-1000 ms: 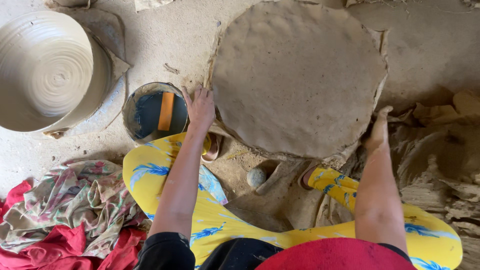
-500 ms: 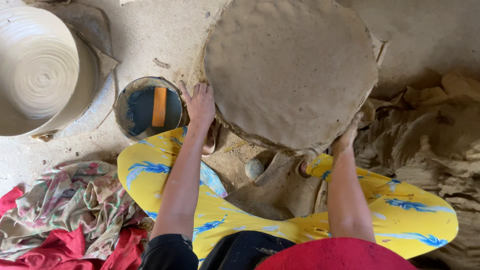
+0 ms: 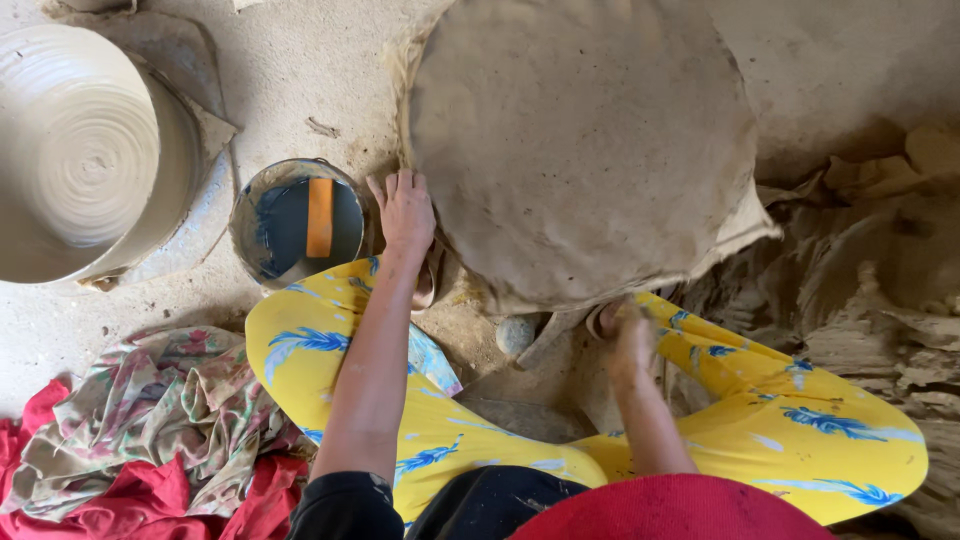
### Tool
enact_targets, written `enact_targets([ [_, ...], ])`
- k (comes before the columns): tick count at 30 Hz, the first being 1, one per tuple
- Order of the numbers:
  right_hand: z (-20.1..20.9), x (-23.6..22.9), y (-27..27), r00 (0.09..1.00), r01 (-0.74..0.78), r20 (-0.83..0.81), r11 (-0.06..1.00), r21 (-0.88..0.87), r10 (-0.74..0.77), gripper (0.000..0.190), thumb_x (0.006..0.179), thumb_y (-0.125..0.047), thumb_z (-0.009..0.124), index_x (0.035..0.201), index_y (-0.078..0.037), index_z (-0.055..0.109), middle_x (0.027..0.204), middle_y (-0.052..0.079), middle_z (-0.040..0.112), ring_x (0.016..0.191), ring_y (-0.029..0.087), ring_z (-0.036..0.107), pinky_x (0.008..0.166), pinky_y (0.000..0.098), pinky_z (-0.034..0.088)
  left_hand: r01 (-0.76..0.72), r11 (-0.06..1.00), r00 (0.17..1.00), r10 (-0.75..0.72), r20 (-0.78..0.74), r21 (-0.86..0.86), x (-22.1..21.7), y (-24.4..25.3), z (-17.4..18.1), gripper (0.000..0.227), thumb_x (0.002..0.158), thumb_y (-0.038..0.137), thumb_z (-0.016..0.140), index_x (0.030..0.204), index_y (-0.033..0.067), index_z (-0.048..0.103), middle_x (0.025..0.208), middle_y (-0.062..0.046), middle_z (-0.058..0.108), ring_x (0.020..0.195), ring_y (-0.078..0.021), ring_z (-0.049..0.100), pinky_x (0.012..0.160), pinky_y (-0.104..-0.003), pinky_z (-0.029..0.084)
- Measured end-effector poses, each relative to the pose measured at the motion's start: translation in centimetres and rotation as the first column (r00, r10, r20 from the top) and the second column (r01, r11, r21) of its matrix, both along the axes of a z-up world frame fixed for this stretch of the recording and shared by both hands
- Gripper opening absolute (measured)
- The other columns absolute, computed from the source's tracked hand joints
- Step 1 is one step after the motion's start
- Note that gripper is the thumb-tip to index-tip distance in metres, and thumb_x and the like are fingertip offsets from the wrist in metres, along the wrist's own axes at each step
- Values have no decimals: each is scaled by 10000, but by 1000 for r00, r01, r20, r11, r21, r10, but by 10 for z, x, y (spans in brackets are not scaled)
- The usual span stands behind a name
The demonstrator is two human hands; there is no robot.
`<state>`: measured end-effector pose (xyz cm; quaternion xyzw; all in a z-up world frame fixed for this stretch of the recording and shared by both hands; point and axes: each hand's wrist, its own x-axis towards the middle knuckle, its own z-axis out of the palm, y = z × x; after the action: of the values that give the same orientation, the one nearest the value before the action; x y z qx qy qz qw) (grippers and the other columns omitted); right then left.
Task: The person shapes a large mound of clay by hand, repeatedly slapping and smoothing the surface to flatten it into a thick circular disc on a board.
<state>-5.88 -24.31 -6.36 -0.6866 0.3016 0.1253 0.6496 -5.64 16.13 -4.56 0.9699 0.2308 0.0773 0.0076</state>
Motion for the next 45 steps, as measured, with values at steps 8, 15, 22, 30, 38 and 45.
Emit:
enact_targets([
  [8, 107, 197, -63, 937, -32, 303, 908, -417, 173, 826, 953, -685, 556, 1537, -121, 403, 1565, 180, 384, 1438, 348, 459, 1177, 533, 393, 26, 999, 1000, -26, 16, -29, 2, 10, -4, 293, 914, 71, 603, 1202, 60, 655, 1227, -102, 559, 1242, -320, 501, 1222, -665, 178],
  [15, 12, 258, -60, 937, -349, 98, 909, 228, 335, 879, 970, -735, 332, 1566, -99, 444, 1577, 99, 526, 1407, 283, 536, 1168, 405, 410, 57, 988, 997, -65, -50, -143, -4, 12, 15, 287, 886, 39, 581, 1170, 52, 618, 1241, -112, 530, 1270, -336, 486, 1176, -705, 151],
  [22, -64, 268, -72, 801, -479, 532, 827, 295, 274, 788, 1060, -632, 363, 1622, -80, 333, 1641, 144, 413, 1486, 324, 456, 1249, 441, 379, 97, 989, 992, -105, -70, -112, -9, 9, 20, 245, 920, 32, 568, 1156, 56, 628, 1235, -108, 543, 1245, -318, 504, 1209, -719, 164],
  [30, -63, 214, -61, 899, -350, 420, 780, 520, 123, 906, 970, -737, 444, 1603, -91, 387, 1637, 122, 447, 1476, 337, 484, 1245, 451, 412, 109, 994, 993, -109, -41, 6, -9, 3, 16, 239, 881, 52, 598, 1117, 36, 633, 1244, -122, 546, 1266, -332, 495, 1195, -679, 229],
  [38, 0, 132, -6, 992, 51, 105, 985, 163, -69, 1076, 805, -889, 311, 1634, -219, 168, 1669, 100, 300, 1494, 376, 383, 1195, 593, 309, 85, 996, 996, -86, -22, -16, -10, 6, 16, 269, 910, 98, 607, 1164, 22, 647, 1242, -134, 550, 1255, -347, 490, 1158, -603, 304],
  [45, -5, 62, 38, 985, 154, 51, 980, 125, -162, 1115, 789, -944, 168, 1672, -288, -10, 1740, 91, 55, 1577, 402, 123, 1209, 660, 125, 1, 1000, 997, -2, -76, -23, -15, 8, 23, 204, 920, 91, 585, 1100, 55, 674, 1219, -111, 575, 1229, -355, 491, 1152, -593, 311],
])
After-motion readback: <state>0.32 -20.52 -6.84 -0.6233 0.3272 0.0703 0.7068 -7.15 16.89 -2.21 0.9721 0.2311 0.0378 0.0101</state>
